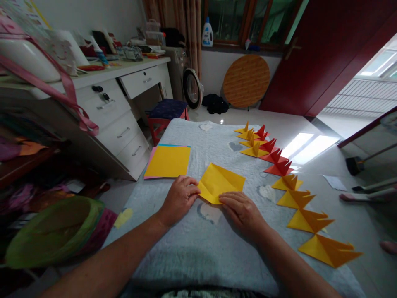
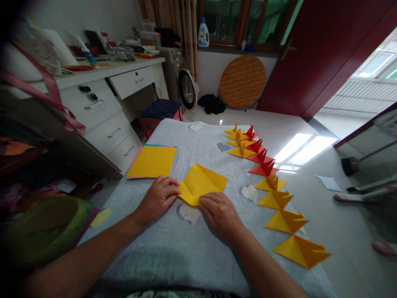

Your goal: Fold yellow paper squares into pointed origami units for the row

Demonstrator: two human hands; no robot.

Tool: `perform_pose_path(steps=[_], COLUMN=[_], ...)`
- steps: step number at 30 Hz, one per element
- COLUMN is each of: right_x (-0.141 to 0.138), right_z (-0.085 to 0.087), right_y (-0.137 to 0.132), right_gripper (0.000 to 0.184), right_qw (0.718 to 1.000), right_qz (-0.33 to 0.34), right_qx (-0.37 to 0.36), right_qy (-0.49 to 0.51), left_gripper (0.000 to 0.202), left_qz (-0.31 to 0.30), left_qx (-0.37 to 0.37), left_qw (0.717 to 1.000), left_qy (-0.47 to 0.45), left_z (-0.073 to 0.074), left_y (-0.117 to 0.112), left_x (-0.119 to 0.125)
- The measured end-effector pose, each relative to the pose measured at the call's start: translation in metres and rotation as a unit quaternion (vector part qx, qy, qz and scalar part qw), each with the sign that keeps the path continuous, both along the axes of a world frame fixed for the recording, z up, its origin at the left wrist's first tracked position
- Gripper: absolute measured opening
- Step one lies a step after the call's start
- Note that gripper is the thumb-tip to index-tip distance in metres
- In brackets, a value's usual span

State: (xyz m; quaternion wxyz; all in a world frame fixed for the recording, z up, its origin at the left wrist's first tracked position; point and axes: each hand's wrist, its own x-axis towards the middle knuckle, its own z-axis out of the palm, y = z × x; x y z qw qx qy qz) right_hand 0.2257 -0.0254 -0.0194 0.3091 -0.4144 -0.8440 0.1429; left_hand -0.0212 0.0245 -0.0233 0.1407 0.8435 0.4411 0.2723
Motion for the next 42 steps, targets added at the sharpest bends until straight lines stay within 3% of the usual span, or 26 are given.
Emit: perform_pose_path(steps=[7,12,19,31,37,42], right_x=[-0.001,-0.002,-0.005,-0.006,-0.006,-0.007], right_z=[0.0,0.004,0.011,0.008,0.011,0.01], right_y=[0.003,0.005,0.002,0.01,0.008,0.008], right_gripper=[0.017,0.021,0.024,0.027,0.03,0.029], right_qw=[0.998,0.998,0.997,0.986,0.984,0.977], right_qz=[-0.014,-0.01,0.01,-0.046,-0.057,-0.116], right_qx=[-0.047,-0.06,-0.063,-0.15,-0.16,-0.175], right_qy=[0.032,0.016,-0.032,0.054,0.05,0.022], left_gripper=[0.021,0.01,0.009,0.006,0.006,0.005], left_qz=[-0.023,-0.068,-0.041,-0.012,-0.024,-0.025], left_qx=[0.008,0.019,0.088,-0.067,-0.047,-0.013], left_qw=[1.0,0.997,0.993,0.997,0.994,0.99], left_qy=[-0.005,0.008,0.07,0.048,0.093,0.141], left_z=[0.004,0.004,0.007,0.005,0.008,0.005], left_y=[-0.003,-0.003,-0.005,0.003,0.002,0.003], left_x=[-0.005,-0.007,-0.007,-0.007,-0.006,-0.007])
